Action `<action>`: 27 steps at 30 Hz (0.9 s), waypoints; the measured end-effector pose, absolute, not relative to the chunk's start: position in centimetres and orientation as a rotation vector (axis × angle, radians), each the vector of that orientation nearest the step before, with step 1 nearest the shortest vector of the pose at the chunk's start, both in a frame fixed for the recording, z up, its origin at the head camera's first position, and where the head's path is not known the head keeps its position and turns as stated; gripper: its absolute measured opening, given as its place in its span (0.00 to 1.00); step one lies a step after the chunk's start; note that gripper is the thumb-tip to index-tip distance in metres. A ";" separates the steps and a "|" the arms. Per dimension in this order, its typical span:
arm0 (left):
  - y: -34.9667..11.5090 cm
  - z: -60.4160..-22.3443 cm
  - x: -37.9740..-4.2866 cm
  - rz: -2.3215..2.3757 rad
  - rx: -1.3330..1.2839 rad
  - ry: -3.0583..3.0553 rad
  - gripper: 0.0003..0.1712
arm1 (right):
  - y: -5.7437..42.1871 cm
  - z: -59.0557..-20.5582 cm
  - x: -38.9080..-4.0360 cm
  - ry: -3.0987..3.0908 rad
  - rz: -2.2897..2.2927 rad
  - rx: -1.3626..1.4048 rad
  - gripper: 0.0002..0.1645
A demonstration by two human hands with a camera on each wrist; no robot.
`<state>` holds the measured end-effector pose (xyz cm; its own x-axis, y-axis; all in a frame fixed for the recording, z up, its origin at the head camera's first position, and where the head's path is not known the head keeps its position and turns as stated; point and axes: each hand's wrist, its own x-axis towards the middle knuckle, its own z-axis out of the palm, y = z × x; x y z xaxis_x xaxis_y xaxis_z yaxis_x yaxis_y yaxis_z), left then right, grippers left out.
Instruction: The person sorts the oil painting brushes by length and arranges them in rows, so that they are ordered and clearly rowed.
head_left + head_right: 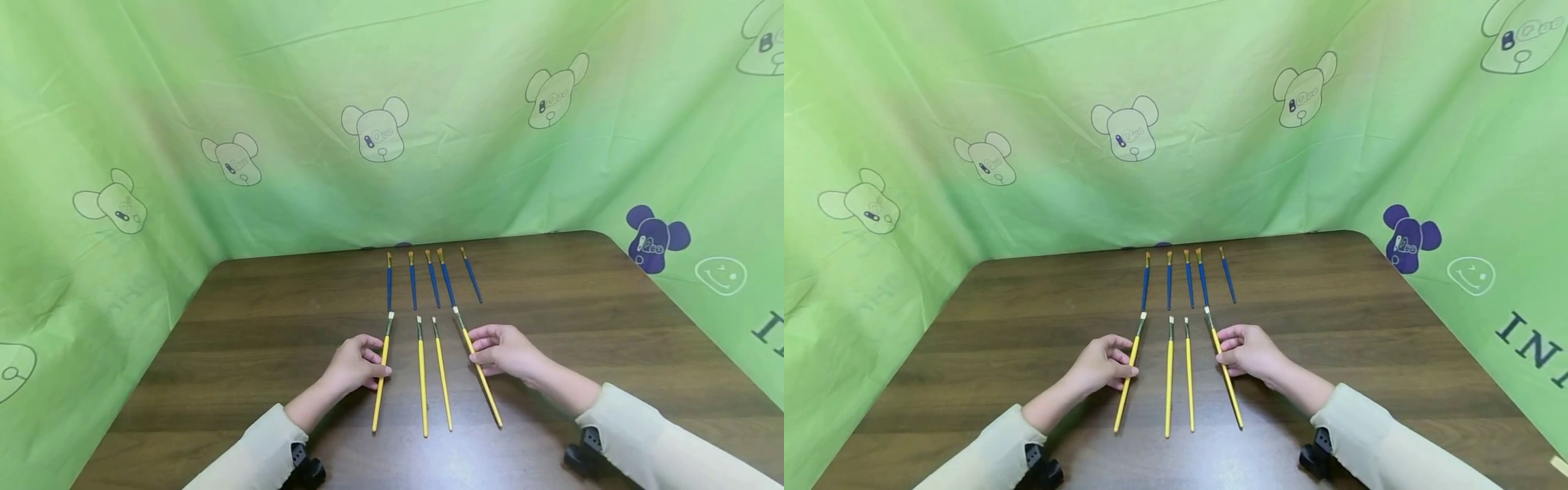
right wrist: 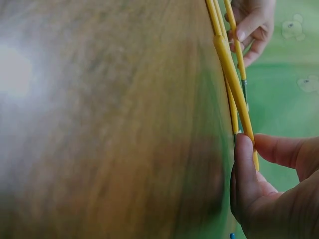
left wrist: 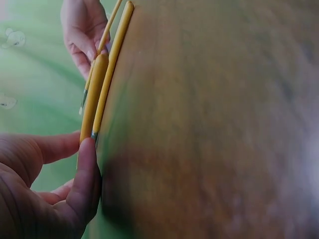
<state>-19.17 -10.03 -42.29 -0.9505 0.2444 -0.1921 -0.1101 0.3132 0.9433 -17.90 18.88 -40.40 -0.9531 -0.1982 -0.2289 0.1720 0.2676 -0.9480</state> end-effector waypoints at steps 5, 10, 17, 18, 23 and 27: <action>-9.7 -42.0 -19.0 1.642 0.114 2.325 0.27 | 18.4 -40.3 -17.8 2.255 -1.722 -0.023 0.27; -9.5 -41.9 -18.9 1.606 0.107 2.360 0.27 | 18.3 -40.4 -17.9 2.294 -1.703 0.010 0.26; -9.0 -42.2 -18.9 1.538 0.131 2.426 0.26 | 18.2 -40.5 -17.8 2.342 -1.674 0.011 0.25; -9.0 -42.3 -18.9 1.537 0.134 2.429 0.26 | 18.2 -40.5 -17.8 2.345 -1.673 0.013 0.25; -8.9 -42.1 -18.7 1.522 0.146 2.450 0.26 | 18.0 -40.6 -17.9 2.370 -1.643 0.007 0.25; -8.9 -42.1 -18.7 1.492 0.177 2.482 0.25 | 17.9 -40.7 -18.1 2.412 -1.583 -0.017 0.24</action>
<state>-18.70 -8.85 -42.09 -0.9640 0.2248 -0.1417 -0.0196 0.4716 0.8816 -18.09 17.93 -40.71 -0.9672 -0.1489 -0.2060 0.1297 0.4079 -0.9038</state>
